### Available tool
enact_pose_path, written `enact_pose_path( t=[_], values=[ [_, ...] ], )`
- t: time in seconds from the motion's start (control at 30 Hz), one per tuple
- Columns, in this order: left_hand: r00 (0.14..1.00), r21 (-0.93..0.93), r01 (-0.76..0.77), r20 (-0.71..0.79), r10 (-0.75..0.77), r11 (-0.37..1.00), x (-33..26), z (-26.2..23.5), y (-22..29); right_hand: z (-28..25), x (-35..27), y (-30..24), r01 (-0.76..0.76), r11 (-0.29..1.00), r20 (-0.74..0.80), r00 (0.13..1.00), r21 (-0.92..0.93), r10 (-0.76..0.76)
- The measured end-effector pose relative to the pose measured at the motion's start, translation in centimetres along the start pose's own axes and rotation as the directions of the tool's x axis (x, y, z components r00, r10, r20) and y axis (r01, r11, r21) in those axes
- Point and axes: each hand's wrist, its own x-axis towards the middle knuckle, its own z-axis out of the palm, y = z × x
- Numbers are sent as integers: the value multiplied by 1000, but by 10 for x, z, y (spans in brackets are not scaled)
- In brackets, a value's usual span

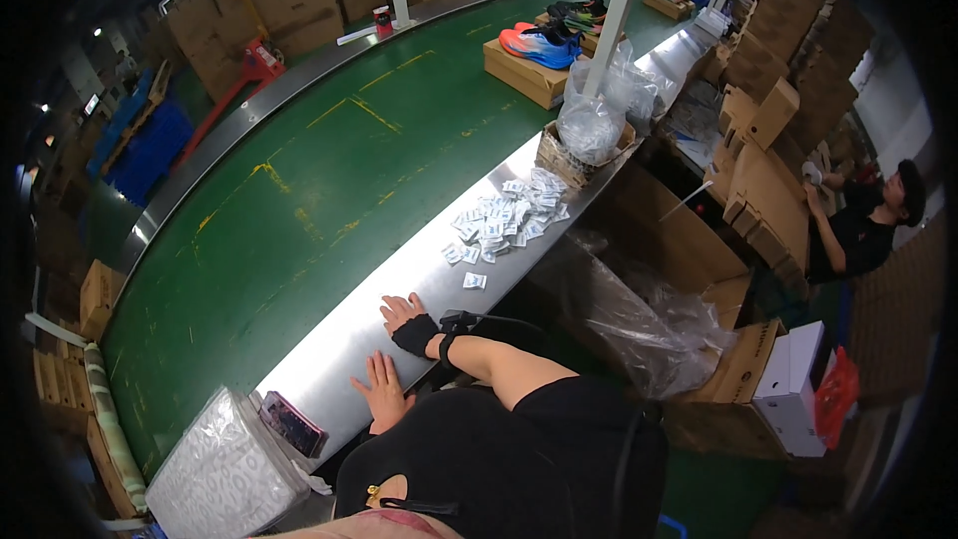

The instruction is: Packaging manufactured shoes into shoeboxes on a conveyor belt including tissue paper and silica gel packets.

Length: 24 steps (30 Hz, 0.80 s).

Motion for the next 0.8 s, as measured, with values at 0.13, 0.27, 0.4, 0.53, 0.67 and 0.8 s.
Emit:
enact_pose_path(
  t=[0.13, 0.27, 0.4, 0.53, 0.67, 0.8],
  values=[
    [999, 17, -21, 46, 20, 1000, 7, -8, -2, 7, 7, 4, 58, 998, -107, 993, 4, -57],
    [995, 35, -21, 96, 18, 999, 14, -5, -6, 13, 20, 5, 59, 998, -165, 985, 28, -53],
    [997, 41, -41, 72, 38, 998, 9, -1, -13, 11, 31, 1, 45, 998, -145, 989, 54, -37],
    [999, 49, -30, -8, 31, 998, 8, 13, -17, 8, 36, 6, 126, 987, -189, 976, 95, -107],
    [997, 109, -77, -10, 79, 991, 5, 10, -17, 4, 37, 2, 157, 982, -217, 967, 103, -132],
    [996, 62, -83, 47, 80, 995, 4, -6, -15, 5, 41, 1, 139, 989, -197, 972, 52, -126]
  ],
)
